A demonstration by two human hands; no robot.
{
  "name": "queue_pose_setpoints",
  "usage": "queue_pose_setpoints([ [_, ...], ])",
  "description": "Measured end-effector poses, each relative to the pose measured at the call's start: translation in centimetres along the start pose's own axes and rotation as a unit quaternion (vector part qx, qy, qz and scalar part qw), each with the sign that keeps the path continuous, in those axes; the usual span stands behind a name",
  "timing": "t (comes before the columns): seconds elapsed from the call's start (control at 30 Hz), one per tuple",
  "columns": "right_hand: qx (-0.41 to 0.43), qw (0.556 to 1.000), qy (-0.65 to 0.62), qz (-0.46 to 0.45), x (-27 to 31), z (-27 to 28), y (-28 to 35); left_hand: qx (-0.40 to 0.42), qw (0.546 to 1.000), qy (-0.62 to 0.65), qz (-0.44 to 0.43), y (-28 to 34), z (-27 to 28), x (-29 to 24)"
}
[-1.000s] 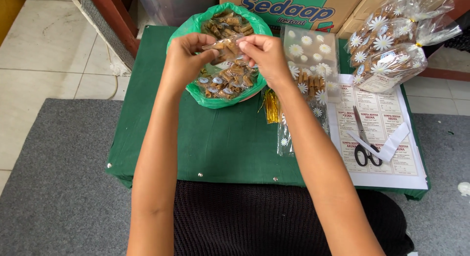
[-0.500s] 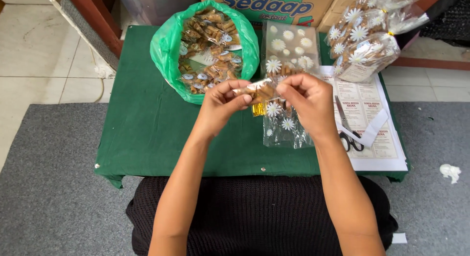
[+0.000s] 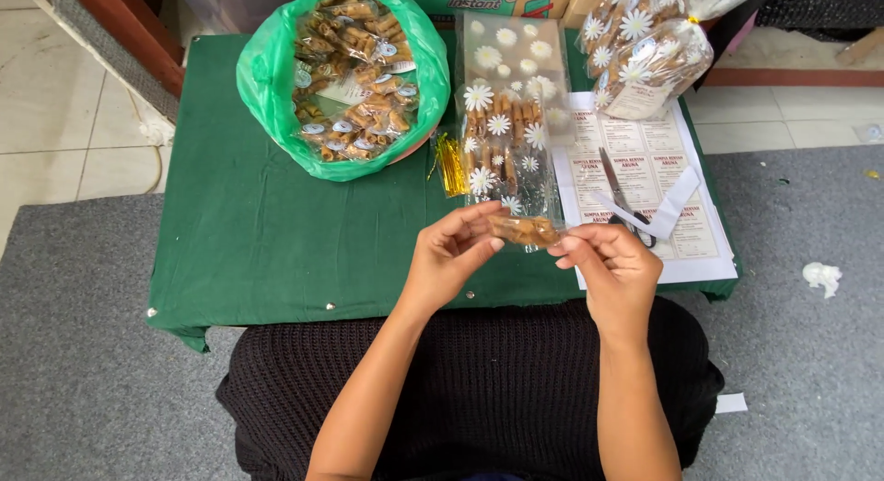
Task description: The person is packing small wrapped snacks into a decorative clear plastic bag, applying a sticker to each item before placement.
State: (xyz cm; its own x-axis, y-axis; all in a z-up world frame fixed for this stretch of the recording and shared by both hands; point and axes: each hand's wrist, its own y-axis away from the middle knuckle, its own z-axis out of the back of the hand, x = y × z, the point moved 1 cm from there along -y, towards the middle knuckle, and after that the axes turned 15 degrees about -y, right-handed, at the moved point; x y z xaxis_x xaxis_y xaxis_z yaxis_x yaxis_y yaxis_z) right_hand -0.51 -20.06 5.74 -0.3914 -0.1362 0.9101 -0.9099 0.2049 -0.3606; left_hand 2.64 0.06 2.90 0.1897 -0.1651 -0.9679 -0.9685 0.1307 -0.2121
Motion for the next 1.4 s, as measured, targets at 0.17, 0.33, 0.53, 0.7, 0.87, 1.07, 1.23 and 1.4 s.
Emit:
queue_pose_setpoints([
  [0.17,-0.028,0.999,-0.024,-0.007,-0.5,1.5,0.7,0.038,0.999,0.02,0.032,1.3,-0.8,1.9],
  [0.33,-0.044,0.997,-0.057,-0.03,-0.6,2.5,2.1,0.05,0.993,0.075,0.076,2.2,-1.9,1.5],
  [0.53,0.013,1.0,0.011,0.012,2.4,1.4,3.6,0.041,0.996,0.052,0.066,2.5,-2.1,2.7],
  [0.7,0.144,0.978,0.152,-0.002,4.8,1.1,4.6,0.047,0.995,0.049,0.071,3.0,-3.0,2.3],
  [0.87,0.167,0.967,0.179,-0.07,5.1,1.8,6.7,0.101,0.992,-0.074,0.032,3.6,-2.1,1.0],
  [1.07,0.103,0.969,0.22,-0.039,3.6,1.2,8.2,-0.017,0.927,-0.35,-0.135,3.8,-1.4,-0.3],
  [1.23,0.112,0.959,0.259,-0.009,1.1,0.5,8.7,-0.048,0.807,-0.524,-0.268,3.4,-1.2,1.3],
  [1.4,0.118,0.952,0.283,0.016,-0.6,-1.6,8.3,-0.053,0.779,-0.578,-0.238,2.7,-2.4,2.8],
])
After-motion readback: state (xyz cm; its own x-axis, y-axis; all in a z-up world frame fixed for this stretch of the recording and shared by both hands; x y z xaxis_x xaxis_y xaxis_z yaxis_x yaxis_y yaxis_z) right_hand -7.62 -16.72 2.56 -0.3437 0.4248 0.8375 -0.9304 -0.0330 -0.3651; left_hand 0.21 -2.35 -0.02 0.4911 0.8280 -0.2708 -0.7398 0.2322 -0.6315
